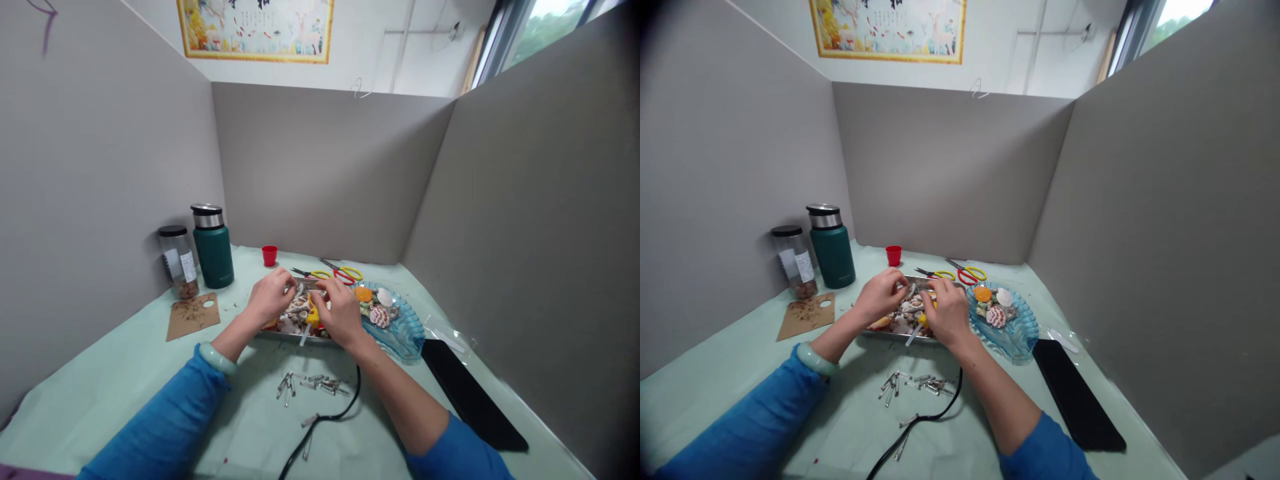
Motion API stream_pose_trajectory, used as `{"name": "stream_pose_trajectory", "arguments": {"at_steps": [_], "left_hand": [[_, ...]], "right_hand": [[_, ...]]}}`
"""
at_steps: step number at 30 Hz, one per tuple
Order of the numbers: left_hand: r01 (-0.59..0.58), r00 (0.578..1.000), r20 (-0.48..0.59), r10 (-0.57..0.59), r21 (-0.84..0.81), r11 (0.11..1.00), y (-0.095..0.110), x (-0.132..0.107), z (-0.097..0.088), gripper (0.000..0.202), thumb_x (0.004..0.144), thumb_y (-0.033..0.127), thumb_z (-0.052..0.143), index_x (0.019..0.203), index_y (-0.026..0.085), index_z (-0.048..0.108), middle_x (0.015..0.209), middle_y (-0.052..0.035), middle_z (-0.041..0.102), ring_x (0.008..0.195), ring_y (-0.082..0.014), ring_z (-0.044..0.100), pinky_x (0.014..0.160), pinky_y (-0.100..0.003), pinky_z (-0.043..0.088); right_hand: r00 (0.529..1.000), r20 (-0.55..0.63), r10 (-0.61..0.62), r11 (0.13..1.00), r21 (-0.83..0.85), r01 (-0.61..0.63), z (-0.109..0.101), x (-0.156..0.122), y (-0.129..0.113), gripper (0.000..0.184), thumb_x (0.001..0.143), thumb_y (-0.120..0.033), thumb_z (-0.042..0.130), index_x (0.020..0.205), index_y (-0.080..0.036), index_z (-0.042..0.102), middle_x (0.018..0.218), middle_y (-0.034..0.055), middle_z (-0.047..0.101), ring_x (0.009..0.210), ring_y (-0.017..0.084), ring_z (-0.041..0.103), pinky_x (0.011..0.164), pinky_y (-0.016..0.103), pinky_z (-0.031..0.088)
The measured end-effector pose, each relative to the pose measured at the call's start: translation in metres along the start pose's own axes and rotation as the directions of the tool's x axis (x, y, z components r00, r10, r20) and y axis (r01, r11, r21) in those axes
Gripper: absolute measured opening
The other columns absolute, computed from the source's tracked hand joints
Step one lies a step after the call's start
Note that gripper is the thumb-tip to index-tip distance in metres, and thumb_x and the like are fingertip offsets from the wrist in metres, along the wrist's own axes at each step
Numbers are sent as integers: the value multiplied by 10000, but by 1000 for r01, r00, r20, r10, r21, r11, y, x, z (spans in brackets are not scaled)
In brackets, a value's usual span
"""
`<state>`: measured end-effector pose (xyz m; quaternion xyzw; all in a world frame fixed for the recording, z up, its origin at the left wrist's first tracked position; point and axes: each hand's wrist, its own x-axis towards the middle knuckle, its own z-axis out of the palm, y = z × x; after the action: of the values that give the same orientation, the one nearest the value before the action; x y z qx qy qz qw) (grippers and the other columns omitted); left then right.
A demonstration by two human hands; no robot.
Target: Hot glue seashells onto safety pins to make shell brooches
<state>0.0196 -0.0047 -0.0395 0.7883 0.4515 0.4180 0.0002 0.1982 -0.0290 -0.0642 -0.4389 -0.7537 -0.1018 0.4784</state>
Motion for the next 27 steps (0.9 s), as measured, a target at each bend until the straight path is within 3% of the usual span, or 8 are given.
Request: {"name": "stream_pose_trajectory", "arguments": {"at_steps": [7,13,27], "left_hand": [[105,994,42,-99,-203,973,0,4,2,73,706,216,565,682,191,628,693,-10,604,602,-142,522,593,-255,391],[154,987,99,-126,-368,917,5,4,4,136,718,297,596,697,174,649,671,-9,627,542,-128,526,533,-238,403],[52,998,33,-43,-341,939,7,2,5,81,736,251,602,713,183,640,685,-1,608,559,-118,498,554,-230,388]], "right_hand": [[1000,-2,-19,1000,3,19,0,0,0,131,868,-255,520,927,-189,618,926,72,648,823,202,591,735,319,410],[998,23,-63,998,31,62,-2,1,-1,282,827,-377,602,1034,-187,588,1013,87,648,911,227,587,767,333,416],[997,13,-72,997,39,71,1,-1,1,252,832,-279,584,1059,-170,576,1046,98,644,956,243,575,808,362,407]]}}
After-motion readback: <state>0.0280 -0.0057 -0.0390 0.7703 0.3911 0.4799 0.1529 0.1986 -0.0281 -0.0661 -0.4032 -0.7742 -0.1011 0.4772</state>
